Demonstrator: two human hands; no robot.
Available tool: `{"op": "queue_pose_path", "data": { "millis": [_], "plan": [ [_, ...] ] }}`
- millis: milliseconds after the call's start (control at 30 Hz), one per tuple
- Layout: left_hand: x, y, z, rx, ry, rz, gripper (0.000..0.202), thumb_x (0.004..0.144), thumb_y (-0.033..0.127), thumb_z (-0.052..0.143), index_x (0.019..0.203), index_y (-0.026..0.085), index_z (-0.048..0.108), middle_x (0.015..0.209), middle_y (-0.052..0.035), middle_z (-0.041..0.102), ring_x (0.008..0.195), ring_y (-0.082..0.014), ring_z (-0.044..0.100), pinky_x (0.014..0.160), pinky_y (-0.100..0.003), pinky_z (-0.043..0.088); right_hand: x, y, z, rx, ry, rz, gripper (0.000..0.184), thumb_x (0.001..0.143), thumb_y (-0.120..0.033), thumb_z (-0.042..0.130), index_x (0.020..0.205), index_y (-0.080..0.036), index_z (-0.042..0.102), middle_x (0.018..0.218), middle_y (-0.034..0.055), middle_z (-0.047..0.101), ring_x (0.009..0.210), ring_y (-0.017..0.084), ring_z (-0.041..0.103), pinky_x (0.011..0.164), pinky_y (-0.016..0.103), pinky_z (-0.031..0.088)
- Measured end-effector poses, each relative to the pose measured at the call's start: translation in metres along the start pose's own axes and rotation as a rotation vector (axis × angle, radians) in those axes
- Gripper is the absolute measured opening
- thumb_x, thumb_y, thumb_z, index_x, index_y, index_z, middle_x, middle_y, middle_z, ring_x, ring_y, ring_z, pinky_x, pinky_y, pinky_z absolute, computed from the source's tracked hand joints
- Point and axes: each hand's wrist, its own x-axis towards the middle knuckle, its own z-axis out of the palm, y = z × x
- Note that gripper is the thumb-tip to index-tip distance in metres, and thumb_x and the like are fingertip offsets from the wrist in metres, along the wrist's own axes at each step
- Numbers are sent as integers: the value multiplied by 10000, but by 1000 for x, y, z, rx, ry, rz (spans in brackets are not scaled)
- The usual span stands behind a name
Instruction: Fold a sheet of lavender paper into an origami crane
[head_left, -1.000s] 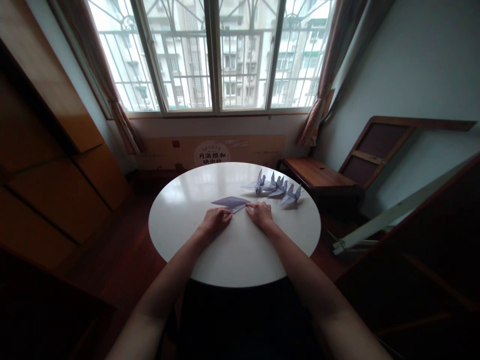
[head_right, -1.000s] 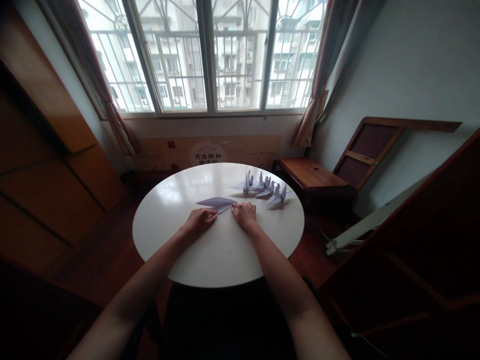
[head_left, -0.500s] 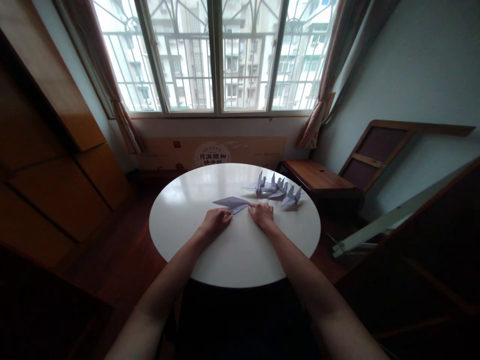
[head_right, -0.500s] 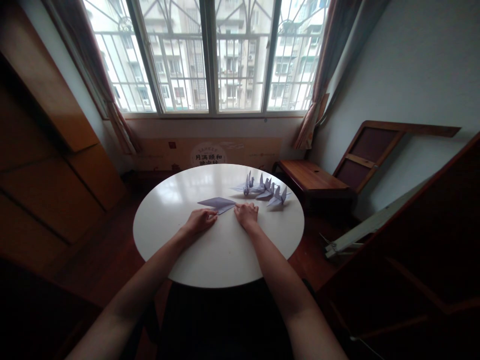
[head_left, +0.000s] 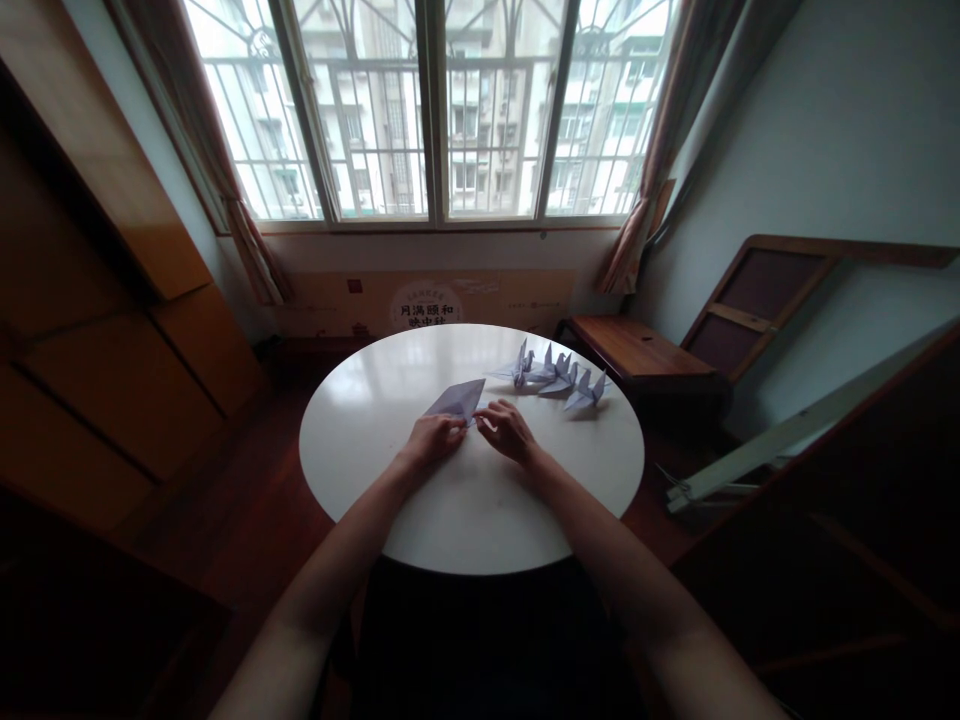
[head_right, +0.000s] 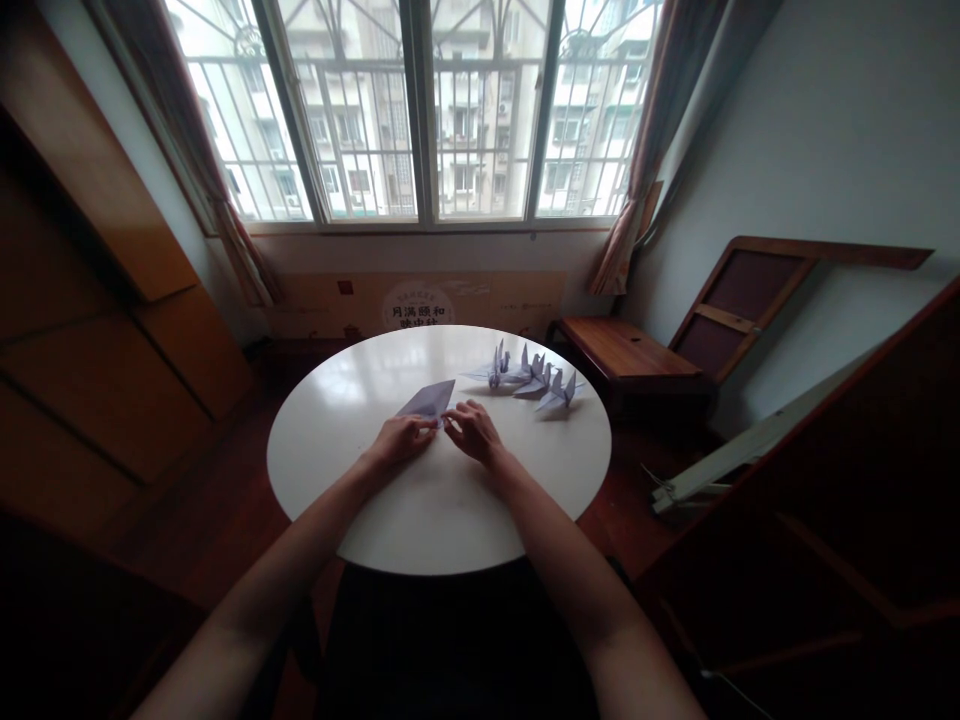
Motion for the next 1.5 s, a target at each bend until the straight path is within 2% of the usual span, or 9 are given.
{"op": "queue_pose_path", "data": {
  "millis": [133, 433, 533, 933, 1033, 1167, 1233, 1367, 1500],
  "plan": [
    [-1, -1, -1, -16, -8, 15, 336, 899, 429, 480, 1124, 302, 695, 899, -49, 715, 797, -194, 655, 742, -263, 450, -2, -8, 4, -96, -150, -16, 355, 925, -464, 477, 1125, -267, 694, 914, 87, 613, 892, 212, 500, 851, 339, 341],
    [0, -2, -1, -40, -9, 33, 344, 897, 393, 476, 1135, 275, 695, 1061, -53, 711, 925, -214, 655, 795, -267, 459, -5, 17, -1, -210, -233, 470, 457, 917, -546, 413, 1254, -311, 611, 1113, 138, 580, 1052, 293, 476, 890, 404, 329],
    [1, 0, -1, -40, -30, 4, 340, 894, 386, 478, 1131, 277, 697, 1030, -55, 718, 902, -209, 657, 789, -265, 452, -5, 23, -3, -220, -246, 557, 466, 920, -556, 388, 1260, -324, 604, 1131, 135, 567, 1069, 298, 469, 901, 411, 321],
    [-2, -31, -24, -11, -39, -538, 374, 880, 456, 474, 749, 201, 714, 779, -76, 707, 772, -199, 640, 649, -253, 385, -5, 18, -3, -223, -259, 581, 457, 929, -536, 378, 1268, -321, 596, 1155, 120, 557, 1088, 281, 457, 932, 405, 314],
    [-2, -36, -26, -29, 136, -600, 304, 873, 396, 489, 789, 198, 703, 828, -79, 694, 794, -206, 626, 675, -266, 403, -6, 17, -4, -213, -218, 560, 437, 914, -517, 434, 1239, -297, 623, 1132, 128, 562, 1079, 279, 473, 924, 399, 341],
    [-3, -32, -27, -97, 585, -456, 291, 926, 297, 398, 893, 175, 660, 879, -80, 630, 823, -193, 586, 755, -288, 441, -6, 19, -2, -152, -109, 460, 375, 888, -465, 522, 1110, -223, 703, 1231, 144, 544, 1136, 274, 484, 945, 389, 370],
    [-2, -25, -23, -161, 633, -270, 269, 932, 292, 406, 913, 176, 648, 894, -73, 602, 859, -185, 573, 797, -290, 456, -5, 19, -1, -110, -86, 415, 341, 893, -432, 528, 1034, -197, 730, 1275, 139, 549, 1182, 268, 484, 972, 383, 373],
    [1, -9, -9, -227, 311, 112, 260, 921, 358, 483, 966, 195, 681, 1023, -76, 594, 928, -186, 576, 855, -305, 465, -2, 17, 1, -57, -108, 352, 306, 898, -381, 532, 948, -173, 751, 1203, 133, 637, 1168, 254, 537, 987, 370, 389],
    [-1, -1, 4, -129, 55, 202, 435, 883, 488, 525, 1235, 244, 602, 1143, -95, 575, 1024, -252, 555, 952, -411, 417, -1, 12, 1, 40, -57, 288, 289, 911, -324, 506, 887, -167, 748, 1048, 110, 711, 1011, 213, 638, 915, 312, 440]
  ]
}}
